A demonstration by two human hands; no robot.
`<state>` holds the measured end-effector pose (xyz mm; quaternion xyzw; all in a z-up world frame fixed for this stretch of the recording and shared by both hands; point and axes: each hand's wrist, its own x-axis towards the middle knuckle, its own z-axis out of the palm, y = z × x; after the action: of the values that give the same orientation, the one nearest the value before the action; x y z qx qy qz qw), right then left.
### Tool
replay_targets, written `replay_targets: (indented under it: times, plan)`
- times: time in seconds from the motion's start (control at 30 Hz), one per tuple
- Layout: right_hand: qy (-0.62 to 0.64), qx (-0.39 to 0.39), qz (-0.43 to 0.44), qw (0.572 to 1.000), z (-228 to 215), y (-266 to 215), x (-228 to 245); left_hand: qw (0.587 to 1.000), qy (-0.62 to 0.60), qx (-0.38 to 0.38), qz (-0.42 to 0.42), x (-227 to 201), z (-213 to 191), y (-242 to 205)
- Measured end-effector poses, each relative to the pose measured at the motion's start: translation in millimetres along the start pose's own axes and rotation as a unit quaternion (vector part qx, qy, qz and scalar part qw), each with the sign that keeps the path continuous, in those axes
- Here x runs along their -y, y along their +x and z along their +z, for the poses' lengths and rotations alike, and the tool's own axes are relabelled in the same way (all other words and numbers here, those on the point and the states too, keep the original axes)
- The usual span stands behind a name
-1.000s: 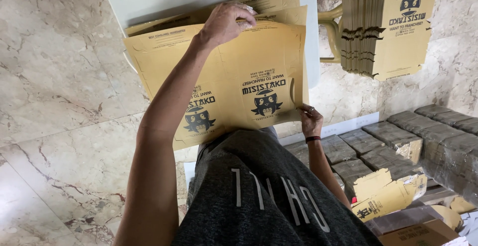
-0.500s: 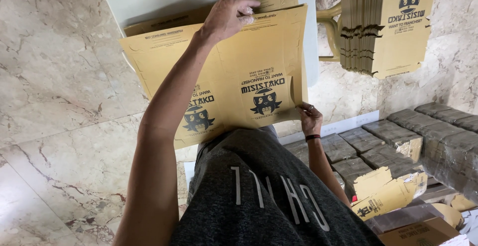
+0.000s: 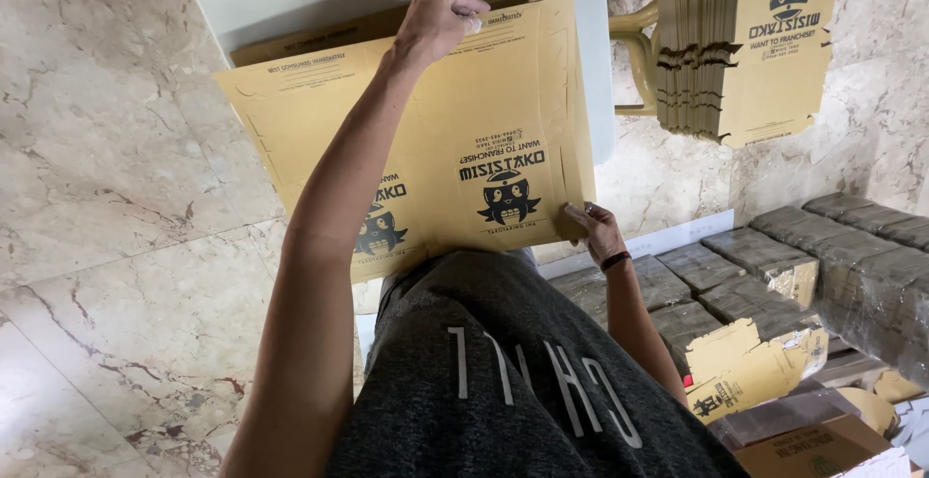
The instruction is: The person uses a knife to cut the edges of stacked flat cardboard boxes on a white table. They repeatedly slice along the sides of the boxes, remove the cut strips, and stack the trimmed boxes.
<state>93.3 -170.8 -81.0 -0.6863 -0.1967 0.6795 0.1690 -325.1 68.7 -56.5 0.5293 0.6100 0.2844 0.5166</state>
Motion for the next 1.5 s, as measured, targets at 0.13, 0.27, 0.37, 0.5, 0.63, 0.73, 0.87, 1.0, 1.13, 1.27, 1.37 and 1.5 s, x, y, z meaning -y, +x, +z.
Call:
replay_targets:
  times: [0.13,0.27,0.37,0.5,0.63,0.73,0.87,1.0,1.13,1.27,1.37,1.5]
  plan:
    - [0.019,-0.027,-0.018,0.999,-2.1,1.8,-6.2,1.0,0.009,0.025,0.004,-1.6,1.0,-3.1]
    - [0.009,-0.089,-0.057,0.994,2.7,7.4,-7.6,0.994,0.003,0.104,-0.044,-15.2,-12.9,-12.4]
    - [-0.004,-0.09,-0.067,0.994,7.5,4.5,-3.2,0.982,0.092,0.127,-0.11,-52.0,-33.2,-24.0]
    - [0.002,-0.092,-0.074,0.993,6.4,6.8,-5.2,0.974,0.187,0.096,-0.09,-7.2,-35.8,-4.0]
    - [-0.015,-0.099,-0.16,0.982,8.2,14.1,-3.4,0.989,0.127,0.034,-0.071,-4.0,-37.8,0.8]
    - [-0.003,-0.107,-0.196,0.975,11.2,27.6,0.1,0.992,0.127,-0.016,-0.003,1.1,-29.7,13.1]
    - [-0.118,-0.205,-0.182,0.954,23.1,24.7,15.7,0.949,0.268,-0.122,0.11,64.3,-4.9,42.7]
    - [-0.153,-0.263,-0.159,0.939,45.1,-8.6,43.8,0.913,0.373,-0.106,0.127,62.1,-5.2,15.5]
    - [-0.279,-0.313,-0.184,0.889,46.5,-6.9,47.9,0.885,0.436,-0.147,0.067,55.9,-38.3,-35.1]
    - [-0.267,-0.31,-0.187,0.893,43.6,-2.9,37.5,0.898,0.348,-0.096,-0.251,32.3,-89.9,-106.1]
    - [-0.319,-0.347,-0.223,0.853,24.1,30.1,4.7,0.878,0.348,-0.143,-0.295,77.9,-121.9,-151.8]
    - [-0.333,-0.347,-0.229,0.846,24.8,31.7,7.9,0.931,0.179,-0.166,-0.271,83.3,-151.3,-169.6]
